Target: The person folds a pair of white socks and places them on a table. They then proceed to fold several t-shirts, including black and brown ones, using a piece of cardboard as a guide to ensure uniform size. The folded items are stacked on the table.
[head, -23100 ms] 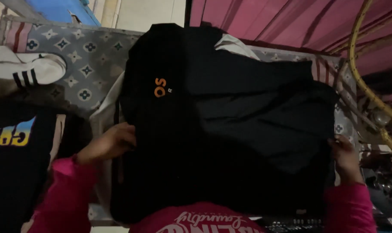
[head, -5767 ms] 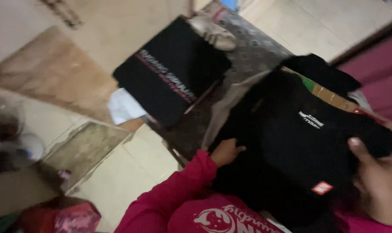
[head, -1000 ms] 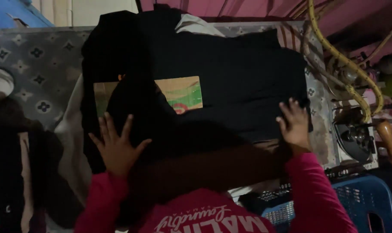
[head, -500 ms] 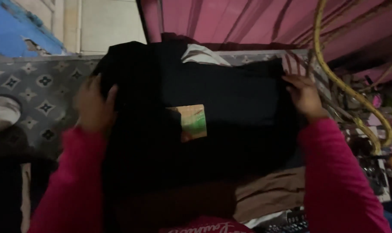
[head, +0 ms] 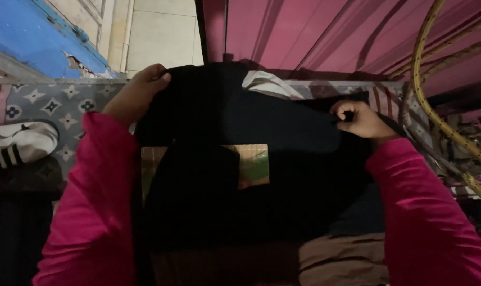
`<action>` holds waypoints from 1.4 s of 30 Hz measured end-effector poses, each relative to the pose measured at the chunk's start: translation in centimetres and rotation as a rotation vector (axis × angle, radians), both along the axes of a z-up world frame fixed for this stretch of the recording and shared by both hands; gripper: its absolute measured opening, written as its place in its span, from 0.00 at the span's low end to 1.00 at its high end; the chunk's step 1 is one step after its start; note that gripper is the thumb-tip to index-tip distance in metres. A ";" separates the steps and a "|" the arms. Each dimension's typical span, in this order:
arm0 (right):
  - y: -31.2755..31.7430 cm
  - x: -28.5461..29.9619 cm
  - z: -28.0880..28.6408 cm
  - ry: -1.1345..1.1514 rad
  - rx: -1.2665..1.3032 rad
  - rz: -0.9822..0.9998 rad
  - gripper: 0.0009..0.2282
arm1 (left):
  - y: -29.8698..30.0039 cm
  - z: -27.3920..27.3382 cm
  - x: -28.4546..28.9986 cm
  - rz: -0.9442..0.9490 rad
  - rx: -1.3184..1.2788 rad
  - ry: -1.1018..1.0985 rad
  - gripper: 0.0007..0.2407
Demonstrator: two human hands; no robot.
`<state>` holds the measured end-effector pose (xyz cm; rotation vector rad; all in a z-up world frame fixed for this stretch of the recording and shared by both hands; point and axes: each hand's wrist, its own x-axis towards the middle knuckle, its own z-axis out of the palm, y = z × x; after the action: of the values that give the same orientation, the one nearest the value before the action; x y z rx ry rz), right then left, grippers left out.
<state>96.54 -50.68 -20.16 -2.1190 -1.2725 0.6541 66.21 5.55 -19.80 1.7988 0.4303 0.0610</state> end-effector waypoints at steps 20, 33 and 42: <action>-2.1 -6.4 5.3 -0.313 -0.237 0.200 0.13 | 2.7 -5.9 -11.4 -0.540 -0.607 -0.066 0.19; -23.6 -16.0 -2.3 -1.252 -0.710 -0.397 0.14 | -10.2 -3.5 -17.4 -1.038 0.386 0.188 0.14; -26.8 -16.4 1.4 -0.987 -0.462 -0.798 0.12 | -11.9 3.4 -15.4 -0.628 0.145 0.373 0.15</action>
<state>80.09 -77.46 -18.74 -3.1919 -0.5214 -0.5801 50.80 -6.37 -16.45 2.0197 0.1040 -0.7034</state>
